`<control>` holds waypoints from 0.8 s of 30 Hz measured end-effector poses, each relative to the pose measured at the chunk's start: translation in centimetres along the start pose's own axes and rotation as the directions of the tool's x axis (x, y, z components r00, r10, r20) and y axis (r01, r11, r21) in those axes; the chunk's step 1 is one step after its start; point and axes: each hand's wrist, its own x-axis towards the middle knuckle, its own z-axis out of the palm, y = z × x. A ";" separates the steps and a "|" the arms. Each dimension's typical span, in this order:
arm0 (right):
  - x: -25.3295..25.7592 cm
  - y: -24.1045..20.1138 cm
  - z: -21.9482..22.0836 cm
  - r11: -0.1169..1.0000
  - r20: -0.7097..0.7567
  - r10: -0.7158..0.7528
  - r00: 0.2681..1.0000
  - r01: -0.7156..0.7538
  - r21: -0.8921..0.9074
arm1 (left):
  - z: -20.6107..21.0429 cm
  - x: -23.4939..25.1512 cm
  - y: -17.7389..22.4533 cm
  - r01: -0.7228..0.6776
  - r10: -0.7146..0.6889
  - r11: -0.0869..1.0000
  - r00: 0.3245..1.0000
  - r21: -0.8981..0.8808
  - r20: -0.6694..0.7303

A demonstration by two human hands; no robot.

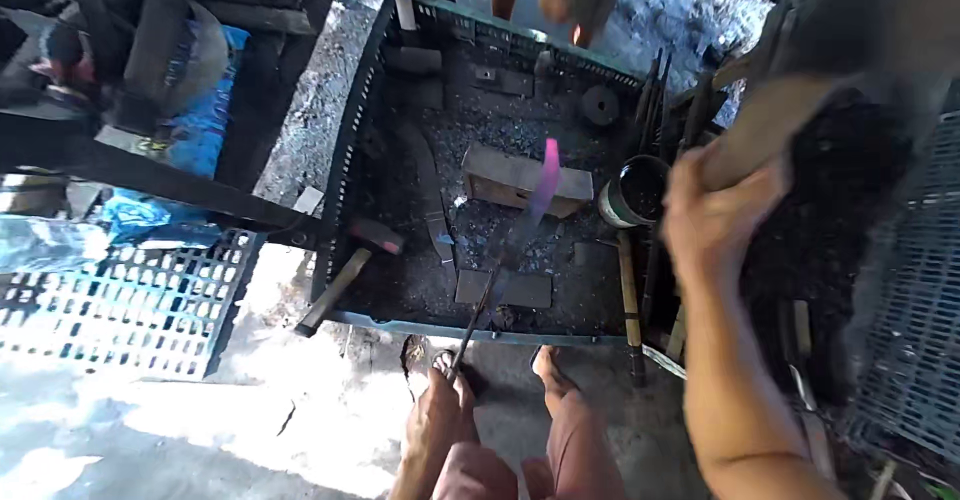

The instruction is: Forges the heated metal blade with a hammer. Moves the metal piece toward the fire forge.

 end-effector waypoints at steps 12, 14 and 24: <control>-6.6 -0.4 -4.7 0.781 0.642 0.420 0.642 -0.616 0.106 | 1.3 -1.2 -1.8 -0.048 0.047 0.999 0.999 -0.014 -0.012; -4.5 -2.9 -9.6 0.891 0.549 0.319 0.773 -0.442 0.106 | 1.9 -0.2 -2.2 -0.064 0.064 0.998 0.998 0.006 -0.022; -2.5 5.9 4.3 0.959 0.329 0.126 0.936 -0.200 0.202 | 1.6 -1.1 -1.2 0.004 -0.002 1.000 0.999 0.030 -0.048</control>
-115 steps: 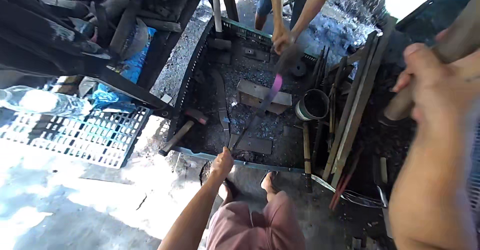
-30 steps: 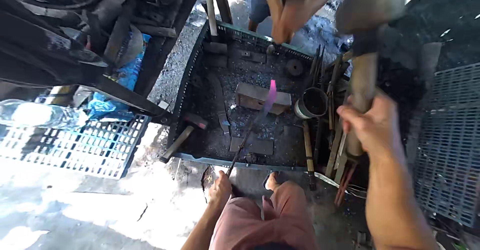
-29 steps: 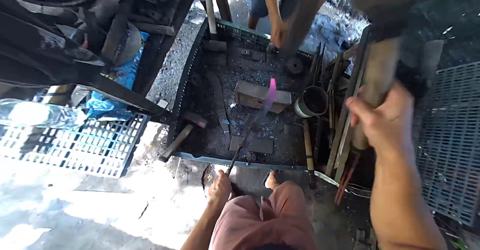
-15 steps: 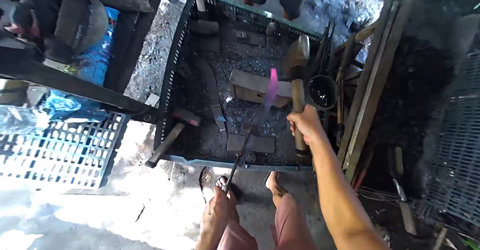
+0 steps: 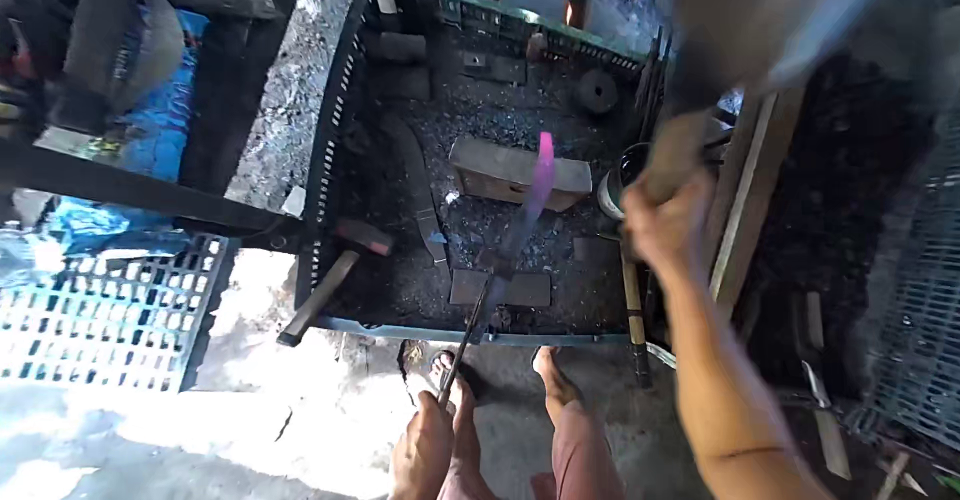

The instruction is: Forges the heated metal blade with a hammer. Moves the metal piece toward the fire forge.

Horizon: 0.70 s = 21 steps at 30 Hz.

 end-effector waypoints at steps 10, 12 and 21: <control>-9.3 4.4 0.8 0.722 0.335 0.651 0.681 -0.691 0.003 | -1.3 -1.8 0.1 -0.039 0.039 0.999 0.999 -0.026 0.017; -15.1 1.3 -3.1 0.711 0.334 0.672 0.661 -0.702 -0.041 | -0.8 -1.2 -0.8 -0.096 0.097 0.993 0.995 -0.068 0.009; -36.0 -10.0 -10.5 0.602 0.373 0.699 0.611 -0.783 0.156 | -2.5 -2.2 -3.2 -0.211 0.211 0.977 0.977 -0.016 0.016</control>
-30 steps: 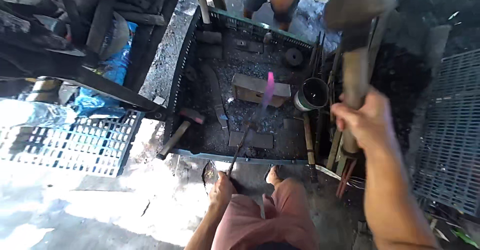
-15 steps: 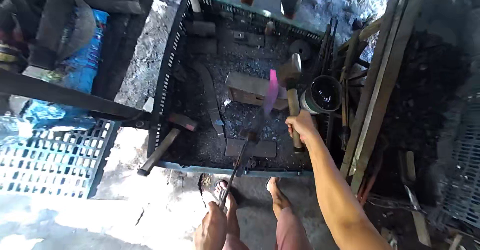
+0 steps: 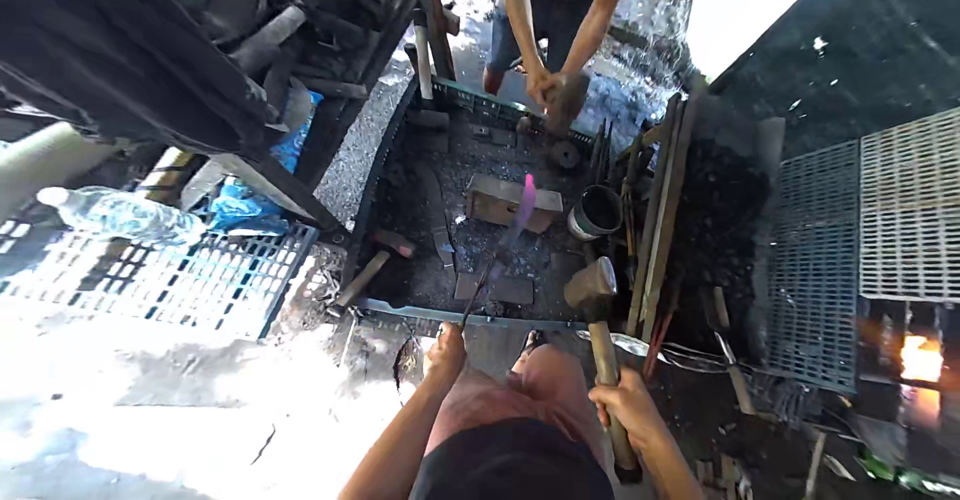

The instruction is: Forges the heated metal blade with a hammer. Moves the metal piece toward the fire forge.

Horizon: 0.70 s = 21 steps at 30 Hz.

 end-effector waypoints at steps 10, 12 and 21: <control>-0.4 -13.1 -4.0 0.907 -0.027 -0.420 0.907 0.418 -0.051 | 3.1 -1.0 -2.4 0.077 -0.078 0.997 0.996 -0.030 -0.040; -0.3 -17.2 -5.6 0.854 -0.031 -0.517 0.855 0.514 -0.078 | 3.6 -1.6 -2.2 0.103 -0.105 0.993 0.994 -0.057 -0.024; 3.1 -30.4 -10.5 0.486 -0.075 -0.873 0.482 0.847 -0.214 | 4.6 -1.5 -0.6 0.214 -0.212 0.974 0.977 -0.071 0.024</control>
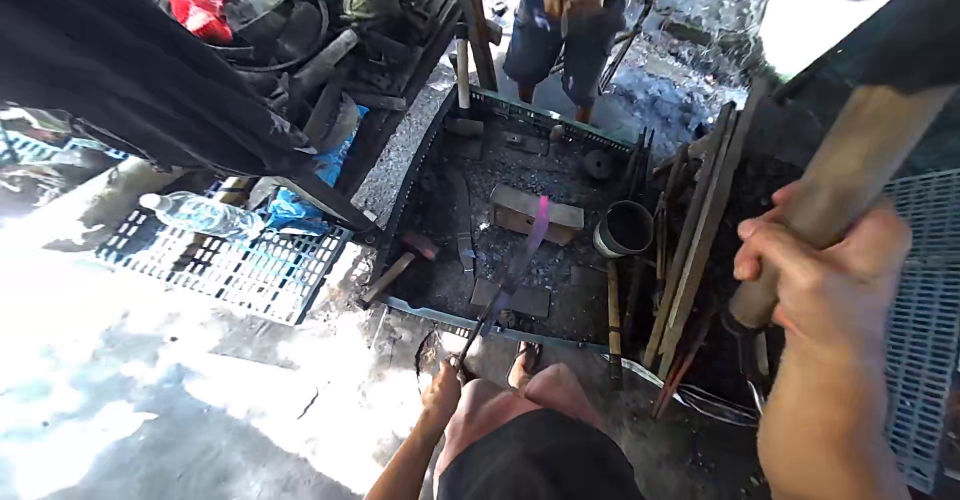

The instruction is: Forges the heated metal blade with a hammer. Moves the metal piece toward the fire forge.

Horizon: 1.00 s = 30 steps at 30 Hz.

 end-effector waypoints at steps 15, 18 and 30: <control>1.4 37.9 24.4 0.605 0.354 0.782 0.513 -0.762 -0.231 | 0.2 0.2 1.0 0.147 -0.152 0.984 0.987 0.102 0.043; 2.8 35.4 22.0 0.627 0.302 0.773 0.558 -0.743 -0.233 | 0.3 0.1 0.7 0.141 -0.147 0.983 0.988 0.121 0.044; 0.3 41.9 24.1 0.542 0.308 0.837 0.453 -0.764 -0.350 | -0.5 0.1 -1.2 0.085 -0.085 0.988 0.996 0.131 -0.010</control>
